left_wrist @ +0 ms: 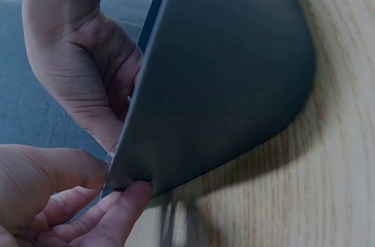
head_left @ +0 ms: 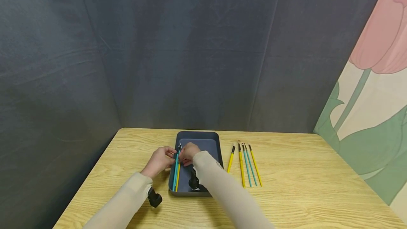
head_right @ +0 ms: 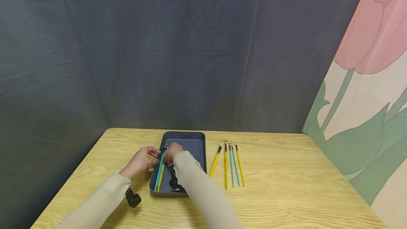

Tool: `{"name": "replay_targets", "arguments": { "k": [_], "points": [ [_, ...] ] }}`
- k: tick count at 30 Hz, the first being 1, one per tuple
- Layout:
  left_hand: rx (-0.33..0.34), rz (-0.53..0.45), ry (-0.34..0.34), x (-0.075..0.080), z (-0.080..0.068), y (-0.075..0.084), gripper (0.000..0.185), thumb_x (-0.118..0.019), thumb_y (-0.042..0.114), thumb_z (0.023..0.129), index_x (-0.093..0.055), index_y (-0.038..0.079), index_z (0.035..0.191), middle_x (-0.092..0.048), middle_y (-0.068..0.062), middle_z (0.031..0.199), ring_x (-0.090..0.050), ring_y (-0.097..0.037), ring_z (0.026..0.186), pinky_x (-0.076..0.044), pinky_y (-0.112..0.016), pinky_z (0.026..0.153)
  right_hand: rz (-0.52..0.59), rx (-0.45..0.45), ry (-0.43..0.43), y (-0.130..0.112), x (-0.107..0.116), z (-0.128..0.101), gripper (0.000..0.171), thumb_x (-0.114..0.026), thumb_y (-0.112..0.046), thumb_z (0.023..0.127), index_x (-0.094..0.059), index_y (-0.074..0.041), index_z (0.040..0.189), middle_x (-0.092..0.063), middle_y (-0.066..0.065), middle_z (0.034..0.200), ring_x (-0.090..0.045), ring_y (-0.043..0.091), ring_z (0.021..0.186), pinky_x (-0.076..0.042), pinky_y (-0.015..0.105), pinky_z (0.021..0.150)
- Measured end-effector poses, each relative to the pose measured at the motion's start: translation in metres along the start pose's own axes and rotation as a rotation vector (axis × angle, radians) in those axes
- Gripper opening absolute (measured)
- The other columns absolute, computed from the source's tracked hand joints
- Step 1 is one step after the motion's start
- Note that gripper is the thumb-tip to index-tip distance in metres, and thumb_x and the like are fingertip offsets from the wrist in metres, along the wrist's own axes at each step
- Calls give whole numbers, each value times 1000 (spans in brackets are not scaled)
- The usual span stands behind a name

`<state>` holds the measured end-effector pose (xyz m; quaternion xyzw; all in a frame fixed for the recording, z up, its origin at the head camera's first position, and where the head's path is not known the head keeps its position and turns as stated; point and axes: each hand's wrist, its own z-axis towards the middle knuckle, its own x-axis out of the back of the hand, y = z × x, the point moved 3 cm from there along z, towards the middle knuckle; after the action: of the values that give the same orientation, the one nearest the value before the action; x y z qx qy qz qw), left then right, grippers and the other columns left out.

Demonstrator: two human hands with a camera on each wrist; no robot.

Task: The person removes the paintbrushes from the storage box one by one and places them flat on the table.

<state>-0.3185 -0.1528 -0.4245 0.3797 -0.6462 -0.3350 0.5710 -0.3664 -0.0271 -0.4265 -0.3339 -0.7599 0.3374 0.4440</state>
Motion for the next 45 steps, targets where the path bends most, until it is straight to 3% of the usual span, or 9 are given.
{"name": "replay_targets", "arguments": {
  "k": [11, 20, 31, 45],
  "points": [
    [-2, -28, 2, 0, -1, -1, 34, -62, -11, 82, -61, -6, 116, -59, -19, 102, -62, -20, 80, -59, -34, 68, -38, 15, 21, 4, -4, 7, 24, -71, 15, 71, -58, -5, 67, -53, 4, 60, -52, 15, 49, -57, 28, 51],
    [6, -18, 7, 0, -1, -2, 33, -63, -9, 82, -61, -4, 116, -59, -18, 103, -61, -20, 82, -59, -33, 69, -34, 10, 50, 7, -9, 15, 25, -70, 20, 66, -57, -2, 65, -55, 6, 56, -54, 16, 47, -56, 28, 48],
    [-14, -21, 9, 0, -2, 0, 33, -62, -10, 81, -62, -5, 114, -60, -17, 100, -61, -21, 81, -58, -33, 68, -261, -14, 100, 0, -11, 16, 20, -72, 15, 66, -59, 1, 63, -57, 10, 53, -59, 18, 41, -54, 25, 43],
    [-11, -20, 15, 0, -2, 1, 32, -61, -11, 81, -62, -6, 113, -60, -18, 100, -60, -20, 80, -58, -32, 67, -243, -57, 66, -4, -9, 14, 14, -71, 16, 64, -62, 5, 66, -61, 15, 56, -64, 23, 45, -55, 28, 45]
  ]
}}
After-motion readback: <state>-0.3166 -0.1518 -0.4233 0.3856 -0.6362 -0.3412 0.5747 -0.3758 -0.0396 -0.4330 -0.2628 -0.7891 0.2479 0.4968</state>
